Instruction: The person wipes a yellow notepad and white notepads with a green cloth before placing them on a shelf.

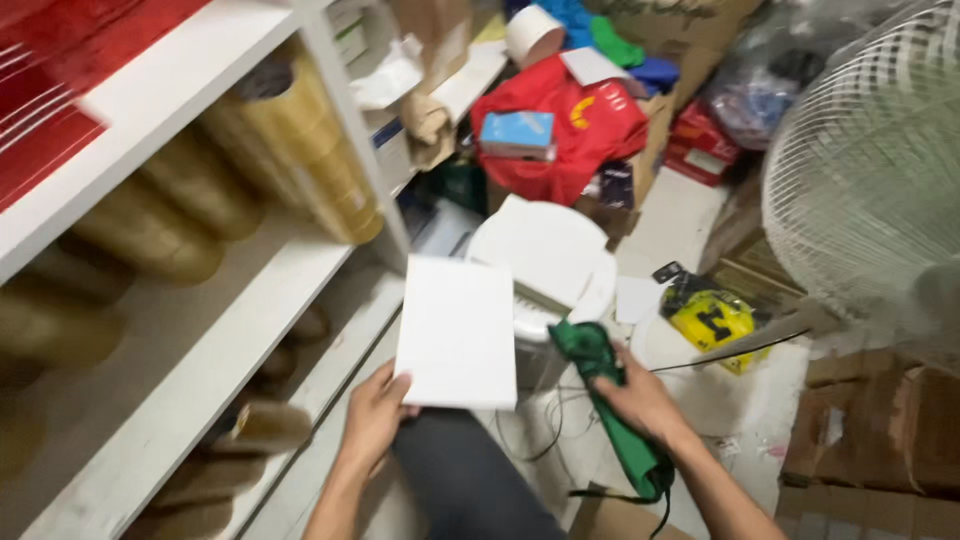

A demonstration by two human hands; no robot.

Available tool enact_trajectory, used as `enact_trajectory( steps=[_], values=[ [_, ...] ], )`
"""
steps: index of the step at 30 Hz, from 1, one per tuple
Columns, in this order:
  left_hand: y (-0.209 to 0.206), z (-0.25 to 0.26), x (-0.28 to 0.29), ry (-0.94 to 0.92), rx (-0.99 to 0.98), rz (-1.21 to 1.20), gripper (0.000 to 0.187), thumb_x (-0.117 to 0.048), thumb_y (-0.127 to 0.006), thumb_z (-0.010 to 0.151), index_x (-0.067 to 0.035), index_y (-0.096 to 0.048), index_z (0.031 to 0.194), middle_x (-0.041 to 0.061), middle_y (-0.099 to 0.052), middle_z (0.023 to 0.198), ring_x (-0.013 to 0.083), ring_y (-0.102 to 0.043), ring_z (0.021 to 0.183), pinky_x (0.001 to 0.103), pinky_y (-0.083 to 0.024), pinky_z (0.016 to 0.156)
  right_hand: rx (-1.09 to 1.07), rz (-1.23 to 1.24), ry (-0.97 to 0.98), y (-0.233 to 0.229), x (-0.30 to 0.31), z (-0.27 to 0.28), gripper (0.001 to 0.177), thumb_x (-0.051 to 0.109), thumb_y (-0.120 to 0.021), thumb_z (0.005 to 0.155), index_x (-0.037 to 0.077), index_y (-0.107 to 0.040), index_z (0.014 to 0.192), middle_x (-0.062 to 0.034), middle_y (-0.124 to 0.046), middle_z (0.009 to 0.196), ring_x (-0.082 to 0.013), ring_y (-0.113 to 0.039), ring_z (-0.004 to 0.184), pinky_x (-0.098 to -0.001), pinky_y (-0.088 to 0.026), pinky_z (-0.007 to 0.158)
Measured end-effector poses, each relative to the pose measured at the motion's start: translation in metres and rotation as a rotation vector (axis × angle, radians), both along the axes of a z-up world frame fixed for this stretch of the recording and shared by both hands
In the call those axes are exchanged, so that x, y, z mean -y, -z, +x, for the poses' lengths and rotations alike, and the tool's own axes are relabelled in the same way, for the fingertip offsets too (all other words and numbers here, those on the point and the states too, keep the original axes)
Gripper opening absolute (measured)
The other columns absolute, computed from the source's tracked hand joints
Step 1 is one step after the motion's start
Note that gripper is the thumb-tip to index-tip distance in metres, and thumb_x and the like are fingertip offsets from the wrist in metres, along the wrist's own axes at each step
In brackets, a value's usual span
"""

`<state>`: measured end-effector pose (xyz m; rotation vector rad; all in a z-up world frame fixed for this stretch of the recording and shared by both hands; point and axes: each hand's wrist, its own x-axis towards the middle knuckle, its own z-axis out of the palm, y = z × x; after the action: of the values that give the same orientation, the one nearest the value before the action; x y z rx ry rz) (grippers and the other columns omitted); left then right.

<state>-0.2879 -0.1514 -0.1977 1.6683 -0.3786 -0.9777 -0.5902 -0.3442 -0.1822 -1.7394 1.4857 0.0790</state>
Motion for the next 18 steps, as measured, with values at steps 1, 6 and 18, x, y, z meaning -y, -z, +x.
enact_trajectory(
  steps=[1, 6, 18],
  values=[
    [0.003, 0.005, -0.034, 0.014, -0.043, 0.008, 0.042, -0.013, -0.060, 0.098, -0.002, -0.071, 0.137, 0.010, -0.076, 0.105, 0.0175, -0.057, 0.068, 0.031, -0.054, 0.059, 0.008, -0.019, 0.063, -0.003, -0.009, 0.000, 0.085, 0.040, -0.062, 0.083, 0.028, -0.033, 0.162, -0.0127, -0.058, 0.150, -0.0318, -0.058, 0.136, -0.0379, -0.046, 0.112],
    [0.011, 0.007, -0.121, 0.096, -0.021, 0.217, 0.045, -0.022, -0.056, 0.100, -0.012, -0.070, 0.142, 0.004, -0.075, 0.104, 0.0143, -0.061, 0.079, 0.029, -0.051, 0.063, 0.308, -0.213, -0.294, 0.008, -0.068, 0.044, 0.082, 0.032, -0.072, 0.084, 0.021, -0.038, 0.158, -0.0148, -0.056, 0.151, -0.0310, -0.057, 0.136, -0.0416, -0.043, 0.113],
    [0.011, 0.008, -0.181, 0.069, -0.128, 0.139, 0.054, -0.018, -0.057, 0.099, -0.010, -0.057, 0.152, 0.008, -0.077, 0.115, 0.0170, -0.073, 0.070, 0.024, -0.052, 0.056, 0.200, -0.472, -0.808, 0.008, -0.132, 0.171, 0.070, 0.037, -0.054, 0.091, 0.019, -0.041, 0.157, -0.0248, -0.056, 0.122, -0.0436, -0.063, 0.085, -0.0502, -0.056, 0.063]
  ],
)
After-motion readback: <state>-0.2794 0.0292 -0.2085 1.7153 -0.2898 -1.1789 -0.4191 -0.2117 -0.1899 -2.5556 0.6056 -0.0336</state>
